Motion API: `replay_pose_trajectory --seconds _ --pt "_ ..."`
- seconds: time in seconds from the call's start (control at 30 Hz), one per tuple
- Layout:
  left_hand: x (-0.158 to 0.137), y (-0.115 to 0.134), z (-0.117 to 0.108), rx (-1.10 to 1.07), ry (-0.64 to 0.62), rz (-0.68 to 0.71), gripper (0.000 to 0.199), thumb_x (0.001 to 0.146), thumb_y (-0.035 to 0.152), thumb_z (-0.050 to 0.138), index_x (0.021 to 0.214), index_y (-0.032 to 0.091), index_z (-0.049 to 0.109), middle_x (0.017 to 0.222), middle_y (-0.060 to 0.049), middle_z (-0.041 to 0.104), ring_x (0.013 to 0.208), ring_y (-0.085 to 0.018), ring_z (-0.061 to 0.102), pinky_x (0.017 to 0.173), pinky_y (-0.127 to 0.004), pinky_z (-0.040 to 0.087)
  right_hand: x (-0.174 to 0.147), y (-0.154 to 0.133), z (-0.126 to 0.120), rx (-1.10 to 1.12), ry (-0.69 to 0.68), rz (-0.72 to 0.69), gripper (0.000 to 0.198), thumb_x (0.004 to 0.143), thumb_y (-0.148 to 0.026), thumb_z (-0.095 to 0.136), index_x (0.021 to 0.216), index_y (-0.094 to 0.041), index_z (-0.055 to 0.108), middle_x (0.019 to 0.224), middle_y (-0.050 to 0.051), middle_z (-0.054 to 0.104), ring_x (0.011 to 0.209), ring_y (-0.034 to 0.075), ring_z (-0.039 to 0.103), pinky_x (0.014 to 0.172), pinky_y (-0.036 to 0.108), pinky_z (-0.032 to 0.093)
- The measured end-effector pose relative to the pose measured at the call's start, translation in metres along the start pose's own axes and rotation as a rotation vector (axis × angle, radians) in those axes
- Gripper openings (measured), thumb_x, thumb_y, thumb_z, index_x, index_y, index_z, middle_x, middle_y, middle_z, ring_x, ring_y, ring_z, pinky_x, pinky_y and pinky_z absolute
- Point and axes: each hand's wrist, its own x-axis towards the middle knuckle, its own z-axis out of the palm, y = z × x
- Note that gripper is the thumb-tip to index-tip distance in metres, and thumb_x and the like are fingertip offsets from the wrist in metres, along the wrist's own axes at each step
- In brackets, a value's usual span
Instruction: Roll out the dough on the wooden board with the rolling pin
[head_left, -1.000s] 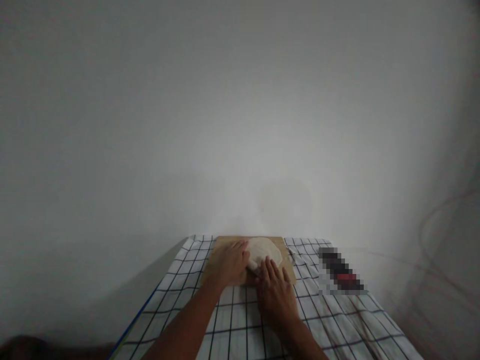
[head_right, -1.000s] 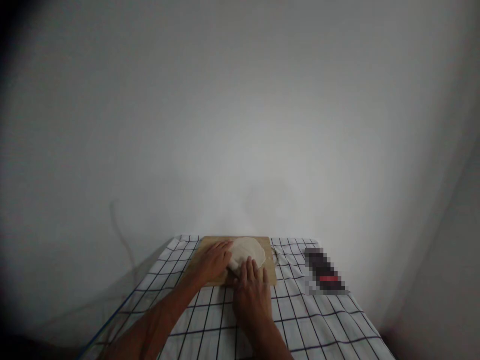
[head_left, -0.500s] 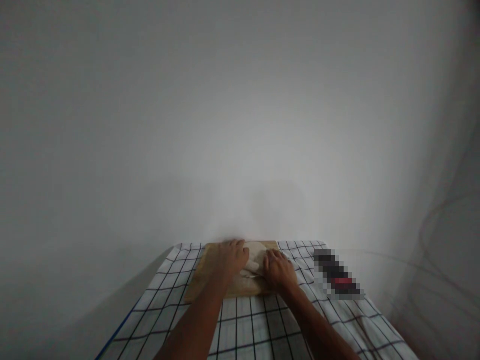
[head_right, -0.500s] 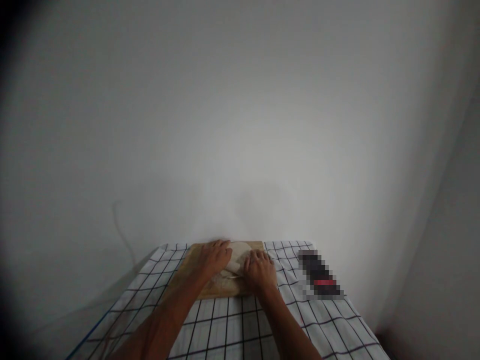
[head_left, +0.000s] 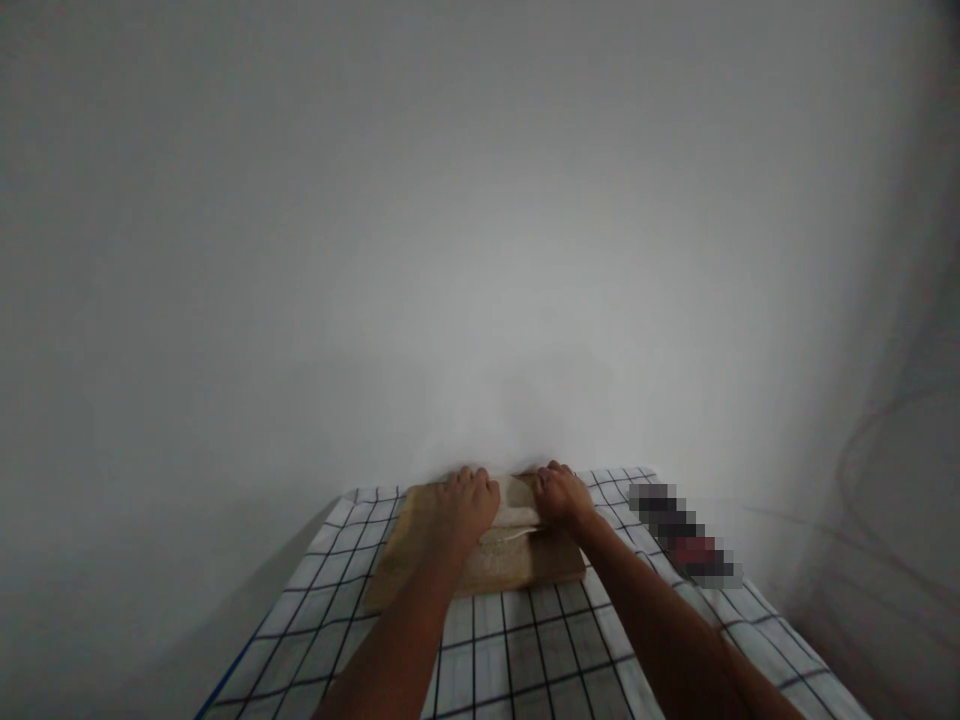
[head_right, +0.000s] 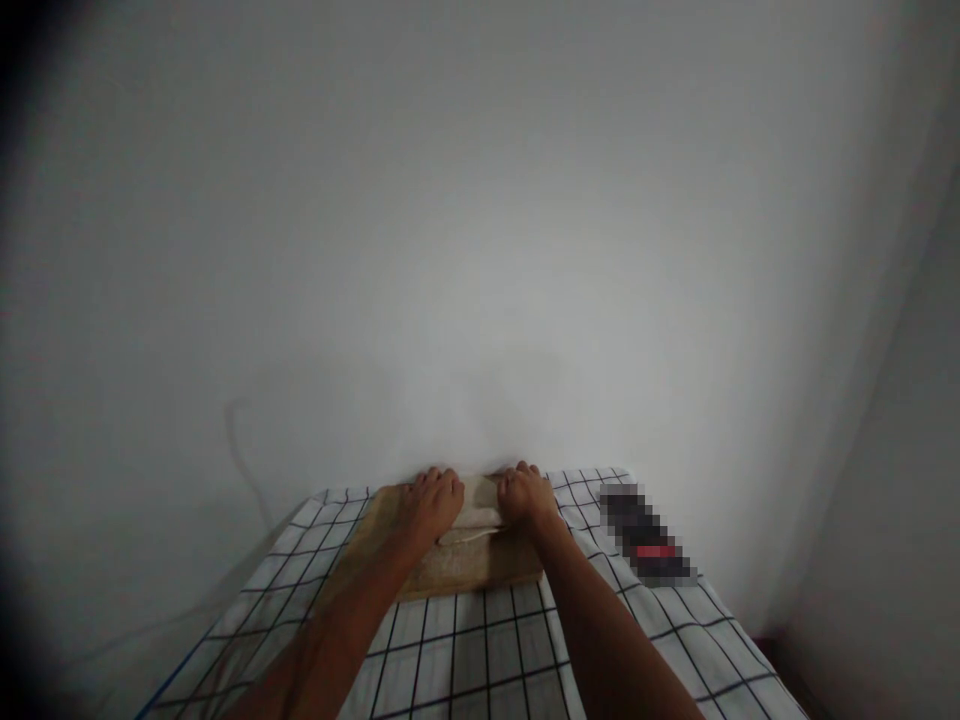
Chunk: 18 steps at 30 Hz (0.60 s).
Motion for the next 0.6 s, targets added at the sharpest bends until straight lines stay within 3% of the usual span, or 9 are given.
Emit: replay_pose_trajectory --seconds 0.17,0.37,0.6 --pt "-0.002 0.003 -0.012 0.023 -0.016 0.032 0.032 0.098 0.026 0.04 0.101 0.016 0.07 0.105 -0.015 0.069 0.104 -0.031 0.063 0.086 -0.045 0.048 -0.008 -0.003 -0.002 0.012 0.002 0.008 0.036 0.101 -0.031 0.038 0.117 -0.02 0.068 0.123 0.012 0.065 0.117 0.025 0.057 0.094 0.037 0.046" --pt "-0.021 -0.001 -0.029 0.001 -0.011 0.153 0.03 0.096 0.022 0.043 0.109 0.021 0.07 0.116 -0.015 0.069 0.109 -0.029 0.061 0.093 -0.044 0.046 -0.04 -0.008 0.001 0.02 0.03 0.04 0.038 0.099 -0.031 0.04 0.13 -0.022 0.059 0.133 0.01 0.061 0.119 0.026 0.057 0.093 0.04 0.047" --pt "-0.049 -0.001 -0.043 -0.026 -0.025 0.146 0.03 0.092 0.021 0.047 0.111 0.022 0.07 0.124 -0.013 0.069 0.116 -0.03 0.059 0.096 -0.045 0.045 -0.071 -0.02 -0.004 0.032 0.069 0.046 0.035 0.1 -0.031 0.041 0.126 -0.021 0.061 0.129 0.011 0.064 0.121 0.024 0.056 0.099 0.039 0.043"
